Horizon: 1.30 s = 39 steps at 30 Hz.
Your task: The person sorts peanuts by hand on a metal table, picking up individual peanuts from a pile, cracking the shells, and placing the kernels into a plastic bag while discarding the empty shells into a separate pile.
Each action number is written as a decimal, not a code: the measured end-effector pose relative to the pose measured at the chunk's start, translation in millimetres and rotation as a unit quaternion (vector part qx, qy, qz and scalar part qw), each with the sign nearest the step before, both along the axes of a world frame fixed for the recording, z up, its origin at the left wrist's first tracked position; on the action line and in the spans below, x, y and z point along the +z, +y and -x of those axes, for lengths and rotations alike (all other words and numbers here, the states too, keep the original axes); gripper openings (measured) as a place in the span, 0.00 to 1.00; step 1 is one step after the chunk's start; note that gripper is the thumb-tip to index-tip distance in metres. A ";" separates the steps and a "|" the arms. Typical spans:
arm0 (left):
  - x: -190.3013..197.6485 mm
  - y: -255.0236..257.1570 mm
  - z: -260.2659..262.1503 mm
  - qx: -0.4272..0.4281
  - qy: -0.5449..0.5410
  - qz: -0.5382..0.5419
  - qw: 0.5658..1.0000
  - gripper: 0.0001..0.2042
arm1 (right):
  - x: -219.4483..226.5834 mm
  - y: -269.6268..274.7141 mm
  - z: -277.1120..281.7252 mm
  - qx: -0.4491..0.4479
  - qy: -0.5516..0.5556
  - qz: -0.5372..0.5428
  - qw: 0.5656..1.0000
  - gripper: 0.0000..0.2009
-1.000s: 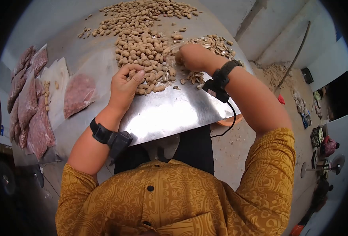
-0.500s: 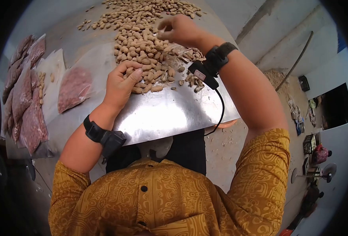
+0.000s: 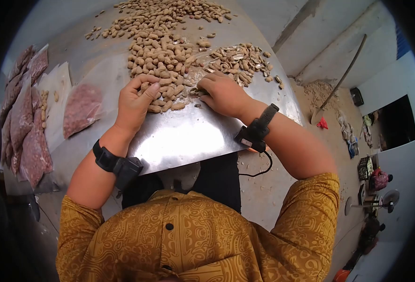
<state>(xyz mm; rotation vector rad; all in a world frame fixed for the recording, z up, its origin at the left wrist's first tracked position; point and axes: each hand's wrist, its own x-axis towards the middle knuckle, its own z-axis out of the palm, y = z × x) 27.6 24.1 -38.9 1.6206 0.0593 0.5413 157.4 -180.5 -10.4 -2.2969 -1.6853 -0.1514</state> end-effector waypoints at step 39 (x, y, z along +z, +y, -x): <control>-3.4 1.1 -2.1 0.011 0.004 0.003 1.000 0.09 | 31.9 -19.1 -93.4 -0.077 0.106 0.046 0.990 0.08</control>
